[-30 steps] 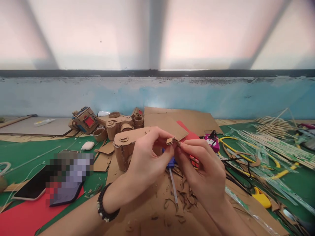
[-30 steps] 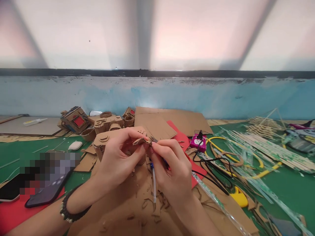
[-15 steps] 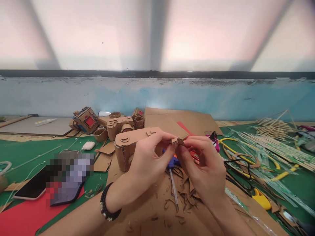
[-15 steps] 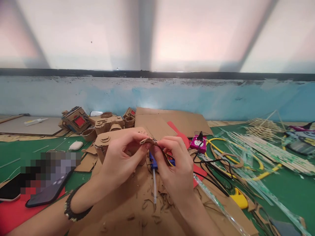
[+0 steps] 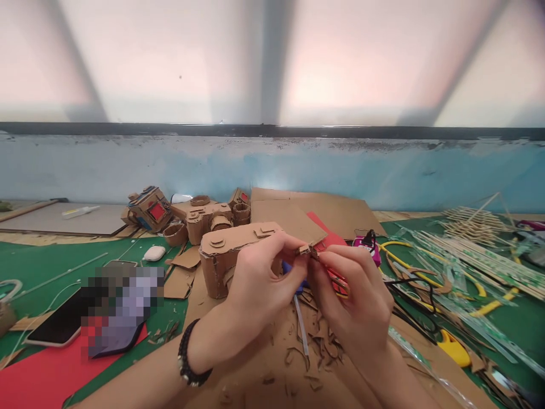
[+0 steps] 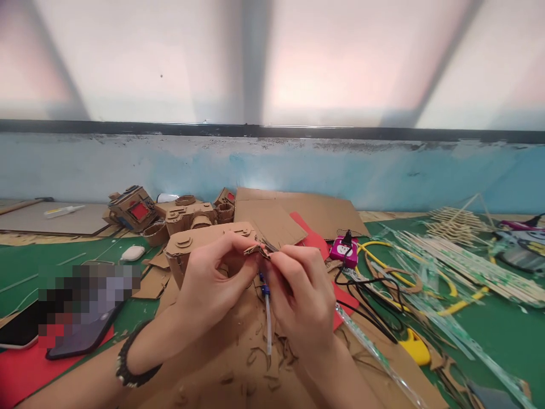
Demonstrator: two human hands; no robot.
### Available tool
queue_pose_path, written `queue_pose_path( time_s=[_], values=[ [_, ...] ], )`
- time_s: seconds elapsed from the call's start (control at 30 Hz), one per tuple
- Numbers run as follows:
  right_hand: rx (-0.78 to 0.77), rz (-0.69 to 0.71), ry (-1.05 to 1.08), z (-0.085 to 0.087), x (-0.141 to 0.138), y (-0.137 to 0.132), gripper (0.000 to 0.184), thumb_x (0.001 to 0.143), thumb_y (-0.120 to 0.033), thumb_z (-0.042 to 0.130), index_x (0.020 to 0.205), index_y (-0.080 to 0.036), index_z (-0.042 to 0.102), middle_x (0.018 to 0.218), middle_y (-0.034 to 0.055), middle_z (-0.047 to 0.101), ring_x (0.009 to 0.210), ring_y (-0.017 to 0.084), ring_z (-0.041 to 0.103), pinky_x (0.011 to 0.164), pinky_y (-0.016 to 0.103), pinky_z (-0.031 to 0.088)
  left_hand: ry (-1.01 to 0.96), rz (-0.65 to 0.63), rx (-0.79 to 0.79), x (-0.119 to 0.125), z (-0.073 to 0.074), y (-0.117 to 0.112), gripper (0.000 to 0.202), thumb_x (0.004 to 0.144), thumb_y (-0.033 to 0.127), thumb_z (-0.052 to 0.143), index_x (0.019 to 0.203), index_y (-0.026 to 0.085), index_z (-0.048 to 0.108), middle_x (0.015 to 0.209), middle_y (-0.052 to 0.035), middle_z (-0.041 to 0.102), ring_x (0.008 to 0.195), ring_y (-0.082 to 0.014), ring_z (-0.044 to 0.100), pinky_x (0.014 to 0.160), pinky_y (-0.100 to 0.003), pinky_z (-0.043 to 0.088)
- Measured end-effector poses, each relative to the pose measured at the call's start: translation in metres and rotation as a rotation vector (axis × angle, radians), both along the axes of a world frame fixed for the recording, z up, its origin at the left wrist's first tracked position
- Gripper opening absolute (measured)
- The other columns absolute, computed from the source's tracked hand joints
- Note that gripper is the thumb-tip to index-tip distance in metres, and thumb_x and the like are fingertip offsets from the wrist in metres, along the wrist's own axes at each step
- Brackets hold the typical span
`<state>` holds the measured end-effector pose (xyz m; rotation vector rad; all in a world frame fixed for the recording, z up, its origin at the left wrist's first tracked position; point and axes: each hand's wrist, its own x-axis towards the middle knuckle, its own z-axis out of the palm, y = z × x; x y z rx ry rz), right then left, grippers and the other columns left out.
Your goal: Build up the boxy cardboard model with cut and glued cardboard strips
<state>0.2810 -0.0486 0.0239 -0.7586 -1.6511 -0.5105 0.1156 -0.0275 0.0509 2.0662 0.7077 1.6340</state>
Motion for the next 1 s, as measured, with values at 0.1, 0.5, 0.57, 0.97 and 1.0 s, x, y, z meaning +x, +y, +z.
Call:
queue_pose_path(
  time_s=[0.1,0.5,0.57,0.97,1.0],
  values=[
    [0.059,-0.036,-0.068,0.001,-0.003,-0.004,0.03,0.097,0.006,0.072,0.115,-0.019,0.072,0.103,0.0071,0.068,0.091,0.019,0.064,0.078,0.033,0.055,0.008,0.043,0.038,0.0,-0.002,0.0,0.013,0.095,0.008,0.07,0.096,0.021,0.073,0.084,0.0002,0.082,0.071,-0.0141,0.076,0.065,-0.024,0.063],
    [-0.176,0.017,0.263,0.0,0.033,0.013,0.015,0.113,-0.024,0.06,0.113,-0.026,0.075,0.1,0.003,0.077,0.091,0.019,0.074,0.082,0.031,0.056,-0.037,-0.135,-0.151,-0.004,0.004,0.008,0.014,0.102,0.017,0.064,0.11,0.02,0.076,0.104,-0.0048,0.083,0.091,-0.016,0.079,0.075,-0.025,0.065],
    [-0.242,0.107,0.219,0.001,0.031,0.011,0.012,0.113,-0.028,0.062,0.111,-0.027,0.074,0.097,0.0014,0.076,0.086,0.017,0.073,0.076,0.028,0.057,-0.045,-0.164,-0.244,-0.003,0.002,0.01,0.013,0.1,0.02,0.066,0.109,0.02,0.076,0.104,-0.0047,0.083,0.09,-0.0165,0.079,0.075,-0.026,0.064],
    [-0.489,0.255,0.121,0.0,0.008,0.01,0.01,0.105,-0.02,0.067,0.099,-0.025,0.072,0.083,-0.0041,0.076,0.064,0.011,0.071,0.059,0.019,0.057,-0.062,-0.212,-0.383,-0.004,0.004,0.013,0.003,0.097,0.025,0.072,0.098,0.022,0.071,0.096,-0.0013,0.078,0.086,-0.0152,0.074,0.074,-0.025,0.061],
    [-0.453,0.229,0.099,0.0,0.006,0.009,0.01,0.104,-0.018,0.067,0.098,-0.025,0.071,0.081,-0.0041,0.075,0.064,0.011,0.07,0.059,0.019,0.056,-0.052,-0.194,-0.377,-0.003,0.003,0.013,0.003,0.097,0.024,0.071,0.098,0.021,0.07,0.096,-0.002,0.078,0.086,-0.0157,0.074,0.073,-0.026,0.061]
  ],
)
